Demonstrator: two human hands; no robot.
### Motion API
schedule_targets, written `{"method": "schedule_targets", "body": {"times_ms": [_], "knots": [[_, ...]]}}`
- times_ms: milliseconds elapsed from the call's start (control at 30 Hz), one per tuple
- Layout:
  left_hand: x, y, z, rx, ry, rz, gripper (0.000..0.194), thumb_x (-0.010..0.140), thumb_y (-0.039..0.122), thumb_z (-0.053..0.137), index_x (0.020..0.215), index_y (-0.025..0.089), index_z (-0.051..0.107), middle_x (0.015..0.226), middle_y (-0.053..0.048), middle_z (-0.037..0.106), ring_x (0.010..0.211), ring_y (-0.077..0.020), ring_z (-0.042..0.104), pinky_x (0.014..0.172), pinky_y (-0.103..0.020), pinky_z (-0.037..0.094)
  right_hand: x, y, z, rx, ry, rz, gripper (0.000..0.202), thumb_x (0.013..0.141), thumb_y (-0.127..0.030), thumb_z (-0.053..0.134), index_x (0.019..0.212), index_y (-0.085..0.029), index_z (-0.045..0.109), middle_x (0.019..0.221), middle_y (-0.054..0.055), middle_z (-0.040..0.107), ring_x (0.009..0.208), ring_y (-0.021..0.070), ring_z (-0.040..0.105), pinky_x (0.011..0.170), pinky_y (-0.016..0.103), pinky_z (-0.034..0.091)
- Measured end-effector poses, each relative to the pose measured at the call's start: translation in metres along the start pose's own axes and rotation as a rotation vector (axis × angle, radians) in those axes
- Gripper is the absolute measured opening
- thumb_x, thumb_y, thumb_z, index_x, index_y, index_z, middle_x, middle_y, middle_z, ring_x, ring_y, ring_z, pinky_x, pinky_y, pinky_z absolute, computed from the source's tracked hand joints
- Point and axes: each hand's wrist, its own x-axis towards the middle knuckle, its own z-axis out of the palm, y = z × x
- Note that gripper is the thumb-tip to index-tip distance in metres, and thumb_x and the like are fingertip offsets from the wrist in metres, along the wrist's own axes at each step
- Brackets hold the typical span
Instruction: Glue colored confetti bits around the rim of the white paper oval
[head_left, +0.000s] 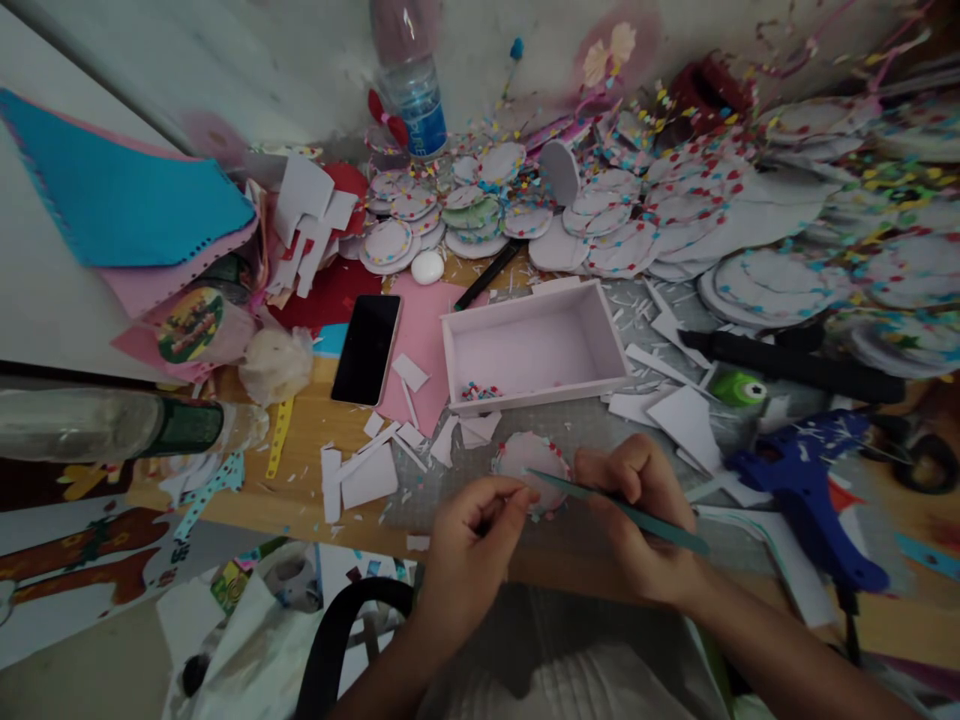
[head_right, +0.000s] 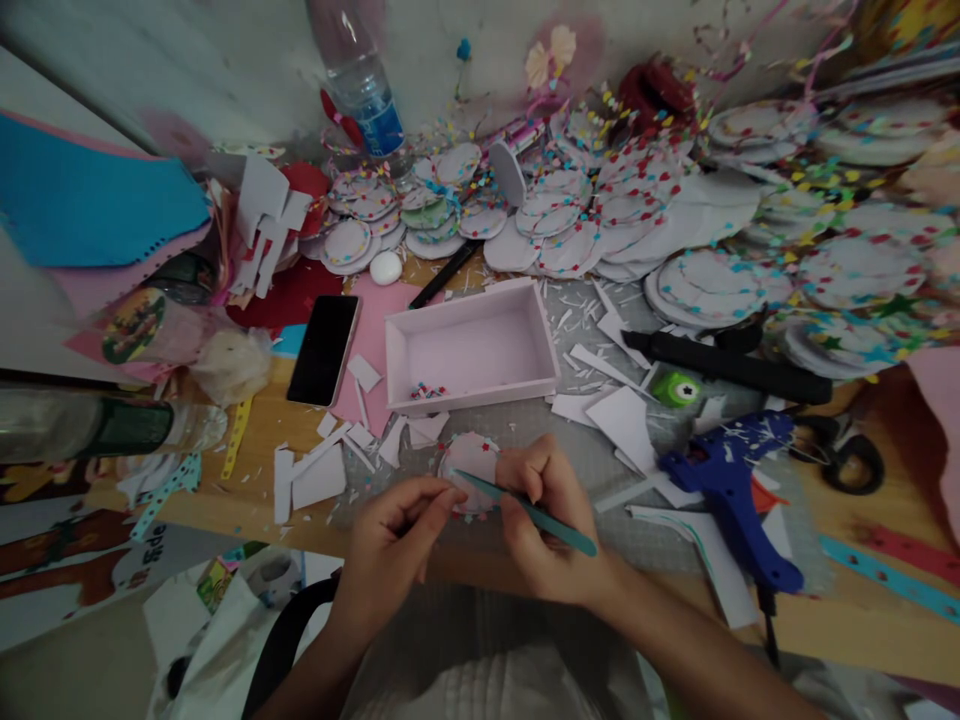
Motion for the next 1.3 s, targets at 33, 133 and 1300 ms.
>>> {"method": "schedule_targets", "body": {"times_ms": [33, 133, 1300], "knots": [[-0.0001, 0.0001, 0.0001, 0.0, 0.002, -0.003, 0.026, 0.082, 0.04, 0.058, 0.079, 0.015, 0.066, 0.052, 0.005, 0.046, 0.04, -0.0057, 0.033, 0.04, -0.02, 0.024, 0.0001, -0.0003, -0.0002, 0.0, 0.0, -0.001, 0.021, 0.095, -0.022, 0.042, 0.079, -0.025, 0.029, 0.066, -0.005, 0.022, 0.057, 0.0146, 0.026, 0.049, 0.03, 0.024], [-0.0006, -0.0001, 0.0006, -0.005, 0.006, -0.005, 0.026, 0.081, 0.04, 0.058, 0.079, 0.015, 0.066, 0.051, 0.006, 0.045, 0.04, -0.0057, 0.033, 0.04, -0.02, 0.024, 0.001, -0.0026, -0.0007, 0.005, 0.017, 0.0, 0.021, 0.095, -0.023, 0.043, 0.079, -0.025, 0.029, 0.066, -0.004, 0.022, 0.057, 0.0146, 0.026, 0.049, 0.03, 0.024], [-0.0037, 0.0019, 0.003, 0.067, 0.009, 0.071, 0.022, 0.085, 0.034, 0.057, 0.081, 0.018, 0.071, 0.052, 0.004, 0.047, 0.044, -0.0071, 0.036, 0.042, -0.02, 0.026, -0.0024, 0.0024, -0.0013, -0.107, -0.039, -0.135, 0.018, 0.089, -0.014, 0.04, 0.079, -0.024, 0.029, 0.066, -0.005, 0.029, 0.056, 0.0139, 0.033, 0.053, 0.03, 0.029]]}}
